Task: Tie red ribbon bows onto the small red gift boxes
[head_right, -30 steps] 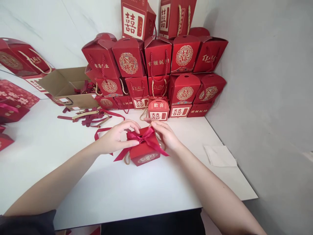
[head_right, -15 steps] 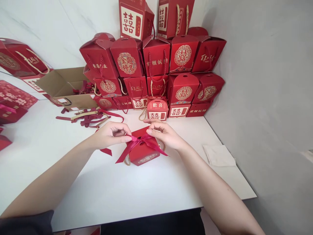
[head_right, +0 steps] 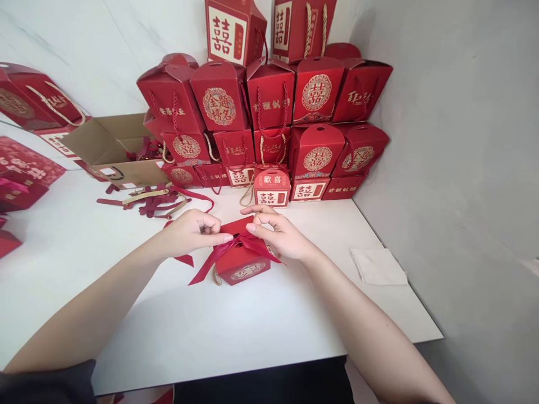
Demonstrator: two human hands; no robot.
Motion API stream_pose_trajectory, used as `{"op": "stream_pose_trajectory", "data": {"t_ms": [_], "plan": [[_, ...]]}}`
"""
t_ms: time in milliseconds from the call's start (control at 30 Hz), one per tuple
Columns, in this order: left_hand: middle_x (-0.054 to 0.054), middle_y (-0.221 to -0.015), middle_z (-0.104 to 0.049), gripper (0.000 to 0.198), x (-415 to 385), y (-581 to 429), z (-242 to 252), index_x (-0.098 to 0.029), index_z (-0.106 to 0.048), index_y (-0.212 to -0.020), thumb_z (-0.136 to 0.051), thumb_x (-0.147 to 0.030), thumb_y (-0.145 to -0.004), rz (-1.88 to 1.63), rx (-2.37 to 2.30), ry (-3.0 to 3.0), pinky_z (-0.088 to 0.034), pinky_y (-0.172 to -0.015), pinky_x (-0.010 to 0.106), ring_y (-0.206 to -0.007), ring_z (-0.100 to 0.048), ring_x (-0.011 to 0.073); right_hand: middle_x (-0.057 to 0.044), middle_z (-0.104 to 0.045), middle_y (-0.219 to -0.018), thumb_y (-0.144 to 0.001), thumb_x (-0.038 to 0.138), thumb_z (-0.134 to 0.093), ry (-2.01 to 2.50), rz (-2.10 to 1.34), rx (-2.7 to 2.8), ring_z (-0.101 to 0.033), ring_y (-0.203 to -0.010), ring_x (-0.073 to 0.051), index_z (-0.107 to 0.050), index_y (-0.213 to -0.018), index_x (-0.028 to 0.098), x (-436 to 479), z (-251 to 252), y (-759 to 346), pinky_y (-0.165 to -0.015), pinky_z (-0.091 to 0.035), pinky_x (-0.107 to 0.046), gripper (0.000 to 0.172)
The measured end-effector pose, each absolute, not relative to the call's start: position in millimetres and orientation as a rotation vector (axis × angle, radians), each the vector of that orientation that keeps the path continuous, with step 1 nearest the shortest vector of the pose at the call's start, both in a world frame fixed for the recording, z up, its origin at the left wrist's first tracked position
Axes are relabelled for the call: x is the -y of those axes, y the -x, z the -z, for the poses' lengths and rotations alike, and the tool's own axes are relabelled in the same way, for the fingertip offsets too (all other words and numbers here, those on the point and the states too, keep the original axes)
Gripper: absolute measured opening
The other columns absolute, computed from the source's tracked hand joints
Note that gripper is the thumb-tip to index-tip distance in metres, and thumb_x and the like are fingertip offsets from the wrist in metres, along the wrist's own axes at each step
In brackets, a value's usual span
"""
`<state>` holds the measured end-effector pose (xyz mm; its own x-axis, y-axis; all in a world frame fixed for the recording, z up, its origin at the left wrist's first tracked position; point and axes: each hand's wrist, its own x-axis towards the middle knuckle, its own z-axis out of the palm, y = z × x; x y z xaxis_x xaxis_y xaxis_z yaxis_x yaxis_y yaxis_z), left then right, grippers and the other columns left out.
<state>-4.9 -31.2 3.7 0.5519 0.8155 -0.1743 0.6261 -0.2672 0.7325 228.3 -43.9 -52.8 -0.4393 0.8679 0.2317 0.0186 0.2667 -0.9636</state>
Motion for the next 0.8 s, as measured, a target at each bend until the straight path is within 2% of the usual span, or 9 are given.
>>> {"op": "stream_pose_trajectory", "data": {"t_ms": [200, 333, 400, 500, 667, 800], "plan": [[-0.003, -0.051, -0.04, 0.043, 28, 9, -15, -0.015, -0.063, -0.059, -0.059, -0.05, -0.084, -0.302, -1.091, -1.915, -0.025, -0.048, 0.023, -0.048, -0.031, 0.0075, -0.007, -0.056, -0.129, -0.093, 0.039, -0.055, 0.904, -0.915, 1.726, -0.046, -0.13, -0.023, -0.061, -0.097, 0.026, 52, 39, -234, -0.11, -0.032, -0.043, 0.015], [-0.006, -0.045, -0.03, 0.042, 25, 15, -19, -0.015, -0.068, -0.069, -0.058, -0.053, -0.084, -0.177, -1.048, -1.775, -0.017, -0.042, 0.023, -0.042, -0.023, 0.0069, -0.009, -0.054, -0.133, -0.085, 0.038, -0.066, 0.851, -0.585, 2.041, -0.046, -0.129, -0.029, -0.061, -0.089, 0.025, 62, 23, -239, -0.109, -0.034, -0.046, 0.015], [-0.005, -0.045, -0.033, 0.039, 25, 16, -19, -0.016, -0.066, -0.068, -0.061, -0.052, -0.082, -0.135, -1.025, -1.761, -0.018, -0.042, 0.023, -0.042, -0.025, 0.0071, -0.011, -0.055, -0.132, -0.083, 0.037, -0.069, 0.837, -0.442, 2.176, -0.047, -0.127, -0.031, -0.061, -0.087, 0.024, 64, 21, -240, -0.107, -0.036, -0.049, 0.015], [-0.003, -0.052, -0.042, 0.037, 25, 15, -20, -0.016, -0.064, -0.065, -0.063, -0.05, -0.081, -0.171, -1.02, -1.818, -0.023, -0.045, 0.022, -0.047, -0.031, 0.0075, -0.011, -0.058, -0.129, -0.089, 0.028, -0.061, 0.826, -0.273, 2.257, -0.049, -0.126, -0.029, -0.062, -0.088, 0.024, 64, 22, -239, -0.105, -0.039, -0.05, 0.004], [-0.005, -0.049, -0.033, 0.042, 23, 14, -17, -0.015, -0.057, -0.058, -0.063, -0.05, -0.08, -0.199, -1.141, -1.767, -0.018, -0.045, 0.023, -0.045, -0.025, 0.0065, -0.009, -0.06, -0.127, -0.092, 0.021, -0.057, 0.793, -0.06, 2.315, -0.051, -0.125, -0.028, -0.063, -0.087, 0.022, 67, 20, -240, -0.101, -0.045, -0.048, 0.008], [-0.005, -0.051, -0.036, 0.042, 19, 15, -13, -0.014, -0.059, -0.059, -0.065, -0.05, -0.078, -0.163, -1.141, -1.757, -0.017, -0.045, 0.023, -0.045, -0.025, 0.0061, -0.009, -0.062, -0.121, -0.094, 0.021, -0.055, 0.832, 0.003, 2.366, -0.051, -0.124, -0.027, -0.061, -0.087, 0.02, 68, 20, -245, -0.1, -0.046, -0.045, 0.009]]}}
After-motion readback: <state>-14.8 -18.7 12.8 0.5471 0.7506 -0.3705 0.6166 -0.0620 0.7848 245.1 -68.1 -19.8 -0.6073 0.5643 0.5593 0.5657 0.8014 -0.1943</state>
